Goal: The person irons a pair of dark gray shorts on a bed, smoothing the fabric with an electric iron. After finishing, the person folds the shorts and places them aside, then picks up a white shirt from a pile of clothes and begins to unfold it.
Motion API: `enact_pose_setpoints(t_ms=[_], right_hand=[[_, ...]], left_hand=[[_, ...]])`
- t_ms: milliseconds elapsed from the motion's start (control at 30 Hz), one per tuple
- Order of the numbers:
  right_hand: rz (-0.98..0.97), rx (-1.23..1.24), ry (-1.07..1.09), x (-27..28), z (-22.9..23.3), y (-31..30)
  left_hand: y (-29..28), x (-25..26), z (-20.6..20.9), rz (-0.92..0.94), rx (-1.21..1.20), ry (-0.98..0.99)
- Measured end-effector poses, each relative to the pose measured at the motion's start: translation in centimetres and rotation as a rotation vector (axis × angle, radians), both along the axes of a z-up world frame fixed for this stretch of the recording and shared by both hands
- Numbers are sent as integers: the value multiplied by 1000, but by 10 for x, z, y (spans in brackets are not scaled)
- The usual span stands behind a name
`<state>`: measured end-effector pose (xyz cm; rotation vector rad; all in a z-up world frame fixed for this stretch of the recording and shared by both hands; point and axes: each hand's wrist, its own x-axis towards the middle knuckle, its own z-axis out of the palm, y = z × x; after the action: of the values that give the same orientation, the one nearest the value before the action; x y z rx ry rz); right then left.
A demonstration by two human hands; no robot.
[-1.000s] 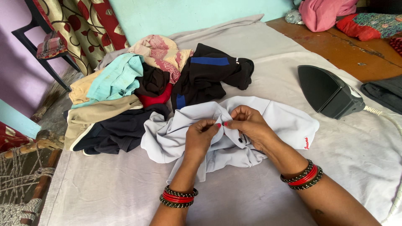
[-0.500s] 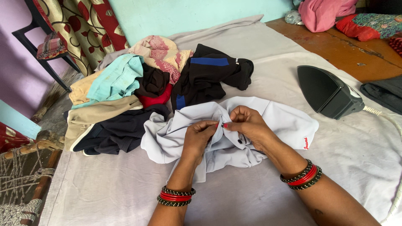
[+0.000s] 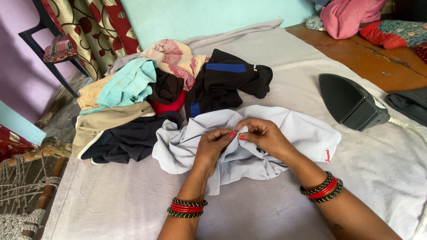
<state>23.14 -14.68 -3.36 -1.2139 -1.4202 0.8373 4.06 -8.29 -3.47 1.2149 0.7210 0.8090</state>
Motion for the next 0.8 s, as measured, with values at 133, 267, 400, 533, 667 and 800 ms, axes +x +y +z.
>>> enact_pose_setpoints(t_ms=[133,267,400,533,667,800], right_hand=[[-97,-6,-161,-3,3,-2],[-100,334,-377,-7,12,-7],[-136,501,-616,-6,23,-16],[-120,485,-766,-9,29,-21],[-105,535,-706,-13,30,-21],[-132,533,-712,-14,25,-18]], left_hand=[[0,-1,2,-9,-12,0],[2,-1,1,-8,11,46],[3,0,-2,-36,28,30],[4,-3,0,-61,26,11],[3,-3,1,-41,22,34],[4,-3,-2,-56,39,4]])
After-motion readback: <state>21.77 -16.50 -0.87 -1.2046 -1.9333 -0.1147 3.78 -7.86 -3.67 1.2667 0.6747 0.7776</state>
